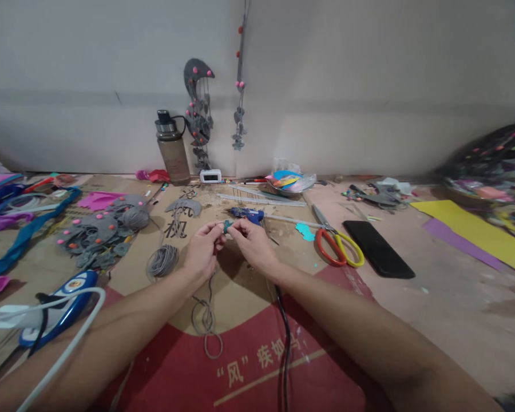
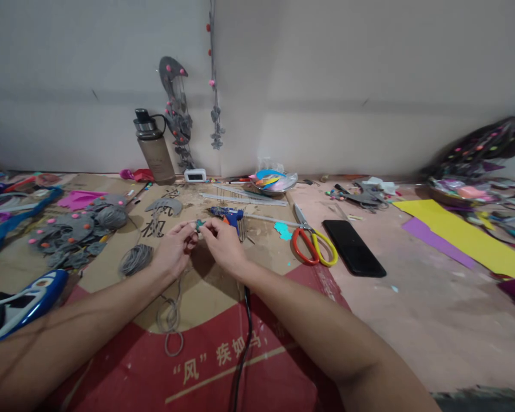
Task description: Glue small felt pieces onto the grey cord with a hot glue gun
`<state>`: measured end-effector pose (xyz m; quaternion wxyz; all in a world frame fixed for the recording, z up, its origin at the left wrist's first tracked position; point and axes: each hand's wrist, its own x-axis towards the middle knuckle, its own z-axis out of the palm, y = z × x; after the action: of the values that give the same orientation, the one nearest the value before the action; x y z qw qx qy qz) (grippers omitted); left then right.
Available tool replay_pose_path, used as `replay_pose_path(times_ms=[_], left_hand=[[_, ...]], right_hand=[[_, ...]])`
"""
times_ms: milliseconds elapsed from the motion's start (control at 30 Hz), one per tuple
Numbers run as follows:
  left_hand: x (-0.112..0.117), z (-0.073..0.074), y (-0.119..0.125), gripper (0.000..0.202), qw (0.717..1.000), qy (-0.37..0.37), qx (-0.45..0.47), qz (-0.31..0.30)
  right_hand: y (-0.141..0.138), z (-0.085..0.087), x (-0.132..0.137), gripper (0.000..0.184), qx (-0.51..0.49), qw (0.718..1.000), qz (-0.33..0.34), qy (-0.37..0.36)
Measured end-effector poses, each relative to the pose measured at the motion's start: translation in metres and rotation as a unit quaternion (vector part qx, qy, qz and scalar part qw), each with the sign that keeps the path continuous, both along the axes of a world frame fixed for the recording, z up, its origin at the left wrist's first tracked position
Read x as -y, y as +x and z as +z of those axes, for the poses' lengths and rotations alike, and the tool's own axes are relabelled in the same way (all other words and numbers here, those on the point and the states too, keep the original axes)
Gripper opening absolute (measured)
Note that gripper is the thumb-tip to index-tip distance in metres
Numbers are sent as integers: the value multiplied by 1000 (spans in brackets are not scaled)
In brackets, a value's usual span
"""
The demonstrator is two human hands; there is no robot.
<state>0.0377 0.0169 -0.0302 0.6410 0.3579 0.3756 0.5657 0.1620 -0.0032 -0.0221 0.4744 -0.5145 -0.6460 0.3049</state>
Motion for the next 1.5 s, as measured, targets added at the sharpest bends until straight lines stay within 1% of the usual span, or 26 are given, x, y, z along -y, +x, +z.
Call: replay_pose_path(times_ms=[100, 200, 300, 367, 467, 533, 567, 600, 633, 700, 767, 800, 833, 900, 933, 967, 1000, 1100, 1133, 1200, 1267, 1333, 1400, 1433, 1500], left_hand=[[-7, 0, -4, 21, 1000, 9, -4, 9], [-19, 2, -12, 22, 999, 28, -26, 16], [-30, 2, -21, 23, 998, 48, -31, 35], [-35, 2, -26, 24, 998, 43, -29, 34], [-37, 2, -31, 26, 999, 31, -4, 28], [-38, 2, -33, 27, 1000, 20, 16, 16], [-38, 3, -35, 27, 1000, 18, 22, 12], [-38, 3, -36, 27, 1000, 15, 24, 12], [-39, 3, -37, 27, 1000, 12, 25, 11], [-40, 4, -39, 28, 999, 8, 29, 10], [-43, 4, -38, 29, 999, 6, 37, 8], [-43, 4, -36, 29, 999, 9, 40, 9], [-44, 4, -35, 30, 999, 11, 38, 11], [-43, 4, -30, 30, 999, 26, 27, 21], [-41, 5, -29, 30, 999, 33, 15, 19], [-39, 5, -27, 30, 999, 40, 4, 21], [-37, 5, -26, 30, 999, 47, -9, 21], [-33, 5, -26, 30, 998, 51, -24, 25], [-32, 5, -26, 30, 998, 50, -21, 27], [-32, 3, -27, 31, 998, 46, -11, 30], [-34, 2, -28, 31, 998, 45, -3, 34], [-36, 1, -29, 32, 998, 43, 0, 43], [-37, 0, -30, 31, 998, 43, 0, 48], [-37, 0, -31, 30, 998, 45, 3, 49], [-38, -1, -32, 28, 998, 47, 10, 47]], right_hand=[[0, 1, 3, 22, 12, 999, 48, 7], [-1, 4, 6, 22, 40, 997, 69, 7], [-3, 6, 9, 22, 94, 991, 86, 32], [-5, 7, 12, 23, 150, 981, 103, 64], [-9, 9, 16, 18, 243, 950, 148, 128], [-10, 14, 17, 17, 265, 936, 179, 149], [-9, 18, 16, 18, 260, 936, 184, 148], [-6, 22, 15, 19, 248, 942, 174, 142], [-2, 27, 13, 21, 233, 952, 149, 132], [9, 37, 6, 25, 213, 969, 68, 107], [22, 41, -1, 26, 230, 971, -11, 71], [28, 41, -5, 26, 256, 965, -42, 48], [33, 38, -8, 28, 286, 955, -77, 21], [40, 28, -12, 40, 352, 927, -128, -33], [41, 21, -13, 47, 370, 917, -141, -55], [42, 15, -15, 49, 378, 912, -146, -69], [42, 8, -16, 47, 378, 912, -143, -70], [45, -3, -22, 31, 335, 928, -145, -76], [46, -5, -25, 26, 309, 935, -149, -91], [51, -6, -32, 18, 237, 949, -148, -143], [54, -5, -38, 11, 152, 961, -129, -193], [55, -4, -41, 10, 93, 966, -104, -219], [51, -2, -39, 17, 58, 972, -89, -210], [47, 0, -36, 21, 41, 977, -89, -190], [38, 5, -29, 32, -11, 988, -93, -122]])
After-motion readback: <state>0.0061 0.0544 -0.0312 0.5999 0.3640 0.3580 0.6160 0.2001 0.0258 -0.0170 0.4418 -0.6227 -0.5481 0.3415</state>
